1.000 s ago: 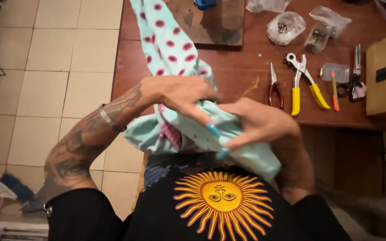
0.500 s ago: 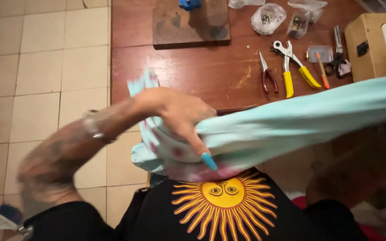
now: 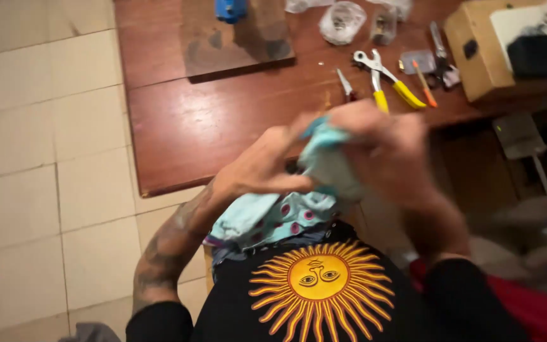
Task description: Attaching metal studs to a light blue garment using various hand tools including a press and pliers
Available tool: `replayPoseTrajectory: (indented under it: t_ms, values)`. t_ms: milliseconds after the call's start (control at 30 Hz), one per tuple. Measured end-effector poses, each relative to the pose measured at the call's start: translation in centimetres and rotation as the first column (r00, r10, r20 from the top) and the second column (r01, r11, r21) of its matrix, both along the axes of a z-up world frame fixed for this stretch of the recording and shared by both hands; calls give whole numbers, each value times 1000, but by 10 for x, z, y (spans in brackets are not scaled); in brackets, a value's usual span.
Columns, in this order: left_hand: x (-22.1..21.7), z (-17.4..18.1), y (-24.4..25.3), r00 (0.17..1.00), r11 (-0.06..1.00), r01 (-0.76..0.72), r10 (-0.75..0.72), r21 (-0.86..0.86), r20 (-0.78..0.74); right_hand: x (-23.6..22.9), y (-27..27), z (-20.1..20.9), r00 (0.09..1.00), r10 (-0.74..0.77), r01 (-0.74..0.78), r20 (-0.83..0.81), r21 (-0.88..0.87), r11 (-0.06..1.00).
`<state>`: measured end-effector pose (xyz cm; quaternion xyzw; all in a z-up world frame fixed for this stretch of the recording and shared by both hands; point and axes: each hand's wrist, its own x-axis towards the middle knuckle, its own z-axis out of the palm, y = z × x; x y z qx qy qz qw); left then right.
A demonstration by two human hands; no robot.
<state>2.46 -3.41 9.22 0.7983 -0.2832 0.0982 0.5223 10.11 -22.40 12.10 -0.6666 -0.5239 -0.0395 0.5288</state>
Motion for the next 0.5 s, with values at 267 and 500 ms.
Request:
replayPoseTrajectory:
  t_ms: [267,500]
  values:
    - [-42,-82,67,975,960,-223,218,-168,-44,33,1,-22,983,-177,153,-54,-300,942]
    - [-41,-65,64,937,897,-339,297,-285,-184,71,5,19,553,-740,800,382,3,600]
